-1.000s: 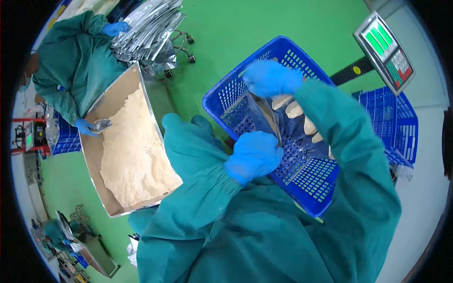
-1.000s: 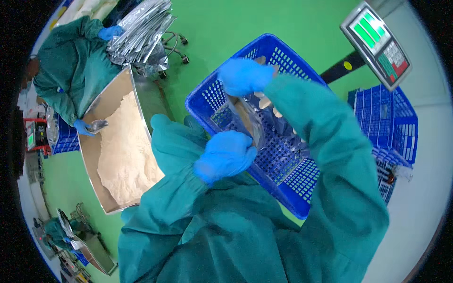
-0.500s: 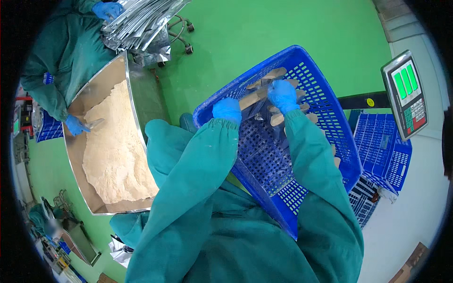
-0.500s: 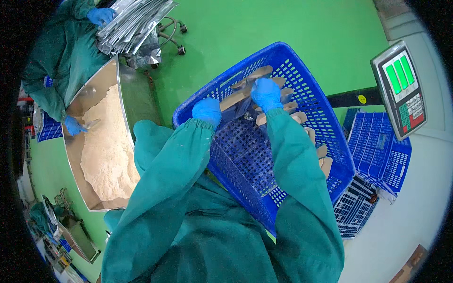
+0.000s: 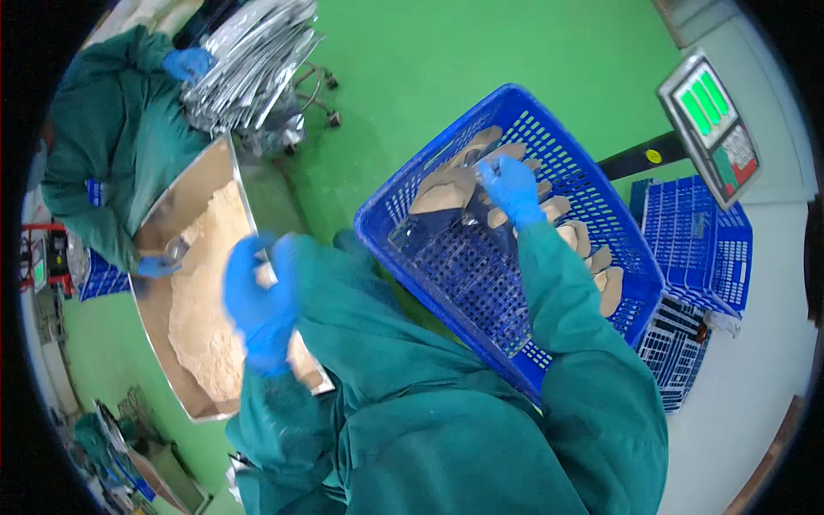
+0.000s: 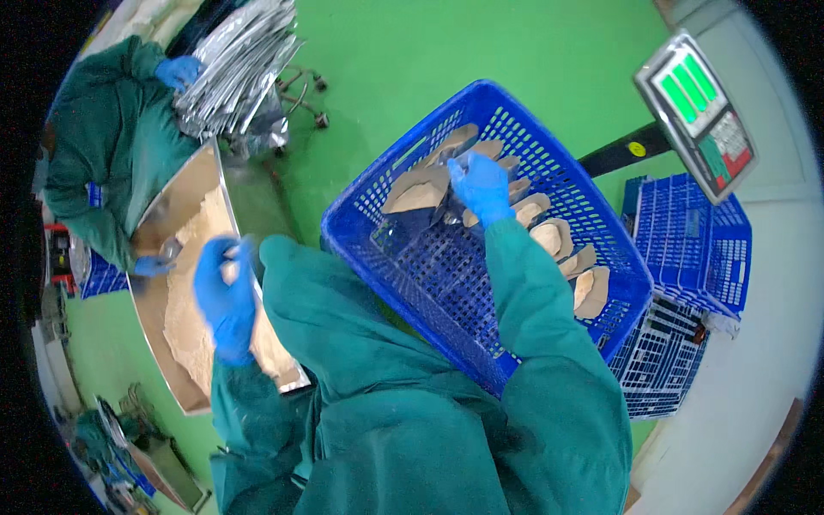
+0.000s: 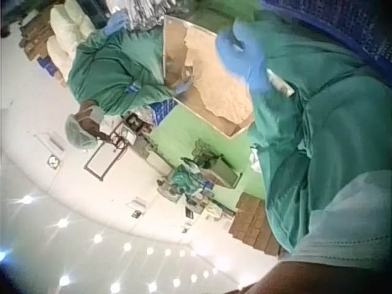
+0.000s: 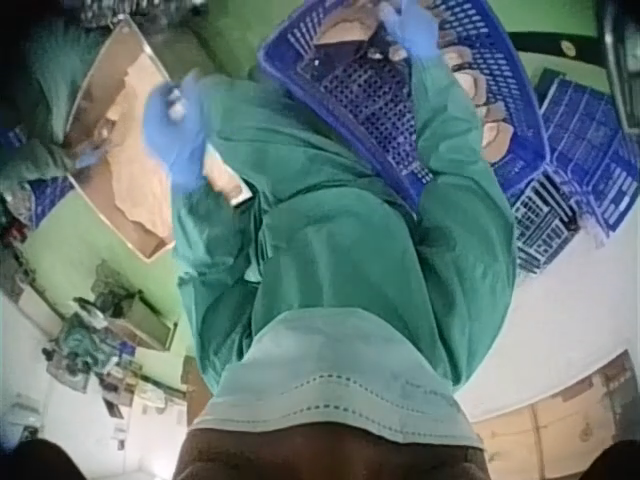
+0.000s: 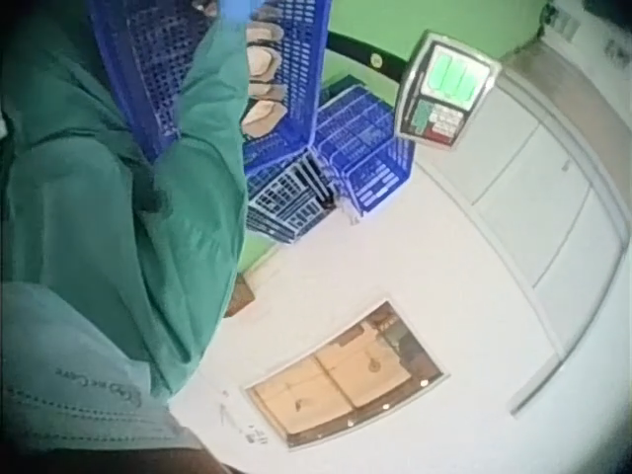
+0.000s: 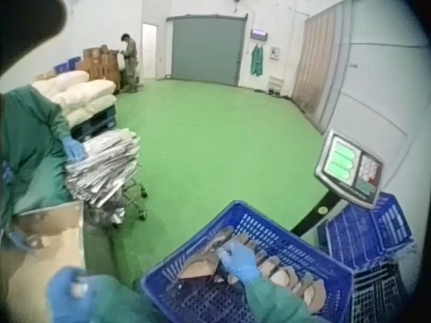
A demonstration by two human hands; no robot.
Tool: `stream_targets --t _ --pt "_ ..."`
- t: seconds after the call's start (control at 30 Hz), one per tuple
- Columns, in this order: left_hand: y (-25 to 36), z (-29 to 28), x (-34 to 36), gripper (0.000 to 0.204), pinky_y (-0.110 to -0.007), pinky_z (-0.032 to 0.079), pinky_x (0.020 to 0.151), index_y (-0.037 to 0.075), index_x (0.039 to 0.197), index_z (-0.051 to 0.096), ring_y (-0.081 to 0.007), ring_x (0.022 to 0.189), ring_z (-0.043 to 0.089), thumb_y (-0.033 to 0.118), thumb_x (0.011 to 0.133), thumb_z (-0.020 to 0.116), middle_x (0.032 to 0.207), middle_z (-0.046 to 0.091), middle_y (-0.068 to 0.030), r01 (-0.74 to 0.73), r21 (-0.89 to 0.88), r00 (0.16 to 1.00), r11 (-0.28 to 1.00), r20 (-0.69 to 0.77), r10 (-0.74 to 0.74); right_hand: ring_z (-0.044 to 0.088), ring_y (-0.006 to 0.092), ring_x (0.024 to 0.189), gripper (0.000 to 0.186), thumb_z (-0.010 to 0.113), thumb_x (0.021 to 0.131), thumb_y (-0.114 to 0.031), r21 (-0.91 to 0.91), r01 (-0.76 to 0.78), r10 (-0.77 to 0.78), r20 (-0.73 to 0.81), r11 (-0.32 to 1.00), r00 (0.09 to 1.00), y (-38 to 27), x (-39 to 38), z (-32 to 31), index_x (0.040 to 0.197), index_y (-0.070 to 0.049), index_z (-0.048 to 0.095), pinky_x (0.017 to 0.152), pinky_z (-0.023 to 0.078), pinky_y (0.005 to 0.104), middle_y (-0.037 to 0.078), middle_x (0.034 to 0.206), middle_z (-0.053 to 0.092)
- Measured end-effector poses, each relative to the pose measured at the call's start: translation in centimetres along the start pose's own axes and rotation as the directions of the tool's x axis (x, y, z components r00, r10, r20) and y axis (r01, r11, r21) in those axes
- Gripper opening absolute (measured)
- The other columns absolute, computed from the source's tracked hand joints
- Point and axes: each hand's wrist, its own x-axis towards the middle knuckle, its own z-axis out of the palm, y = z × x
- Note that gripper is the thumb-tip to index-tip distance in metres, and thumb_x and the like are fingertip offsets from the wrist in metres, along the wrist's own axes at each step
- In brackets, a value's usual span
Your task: The recorder is scooping a light tan powder from a large metal bin into silver foil bags using a hand scoop.
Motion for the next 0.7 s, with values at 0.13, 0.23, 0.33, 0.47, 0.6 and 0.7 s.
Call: stream_targets --t 0.13,0.23,0.33,0.47,0.6,0.7 --pt "-13.8 -8.4 -2.3 0.031 -0.036 0.044 0.06 -0.002 0.082 0.061 -0.0225 0.07 0.057 0.028 0.09 0.057 0.069 0.059 -0.0112 0.17 0.254 0.985 0.952 -0.045 -0.164 0.063 0.0387 0.071 0.038 0.051 0.083 -0.034 -0.275 0.062 -0.059 0.019 0.959 0.998 -1.4 -3.7 -2.8 0.076 0.0 0.066 0.07 0.05 0.0485 0.023 0.075 0.064" --pt "-22.6 -10.8 -5.4 0.059 -0.043 0.042 0.087 -0.002 0.136 0.037 -0.0313 0.104 0.054 0.017 0.085 0.059 0.107 0.062 -0.0183 0.304 0.481 0.924 0.822 0.06 -0.377 0.062 0.0383 0.081 0.027 0.053 0.08 -0.028 -0.166 0.044 -0.029 0.093 0.985 0.995 -4.3 -5.6 -4.1 0.087 -0.005 0.065 0.076 0.049 0.0475 0.02 0.085 0.065" --pt "-27.7 -9.8 -8.6 0.07 -0.043 0.031 0.104 0.001 0.139 0.034 -0.0395 0.13 0.029 0.021 0.08 0.066 0.143 0.022 -0.0199 0.006 0.712 0.999 0.702 0.02 -0.029 0.061 0.0374 0.078 0.027 0.055 0.08 -0.031 -0.023 0.155 -0.156 -0.01 0.988 0.988 -10.4 -7.0 -3.9 0.08 -0.005 0.062 0.071 0.048 0.0468 0.019 0.079 0.063" --pt "-29.4 -11.4 -10.2 0.063 -0.043 0.03 0.107 -0.001 0.135 0.042 -0.0393 0.132 0.032 0.024 0.083 0.066 0.147 0.026 -0.0213 0.211 0.642 0.959 0.738 0.008 -0.282 0.061 0.0385 0.075 0.029 0.051 0.079 -0.031 0.241 0.326 -0.364 0.133 0.914 0.922 -20.5 -9.4 -2.9 0.079 -0.003 0.061 0.068 0.048 0.0482 0.021 0.077 0.061" --pt "-29.1 -20.2 -13.5 0.046 -0.041 0.041 0.094 -0.002 0.119 0.055 -0.0317 0.106 0.054 0.031 0.088 0.06 0.123 0.054 -0.0205 0.107 0.577 0.982 0.809 -0.188 0.004 0.058 0.0388 0.078 0.031 0.054 0.082 -0.034 0.303 0.527 -0.607 0.359 0.794 0.709 -29.2 -14.1 1.2 0.087 -0.004 0.059 0.071 0.046 0.0472 0.019 0.084 0.06" --pt "-28.8 -27.0 -21.7 0.049 -0.037 0.037 0.101 -0.004 0.13 0.046 -0.029 0.119 0.049 0.019 0.089 0.06 0.128 0.052 -0.0213 0.415 0.132 0.877 0.9 -0.32 -0.358 0.056 0.0371 0.075 0.03 0.056 0.086 -0.036 0.487 0.593 -0.766 0.452 0.641 0.457 -32.5 -19.0 7.0 0.089 -0.006 0.057 0.069 0.044 0.0461 0.017 0.081 0.058"
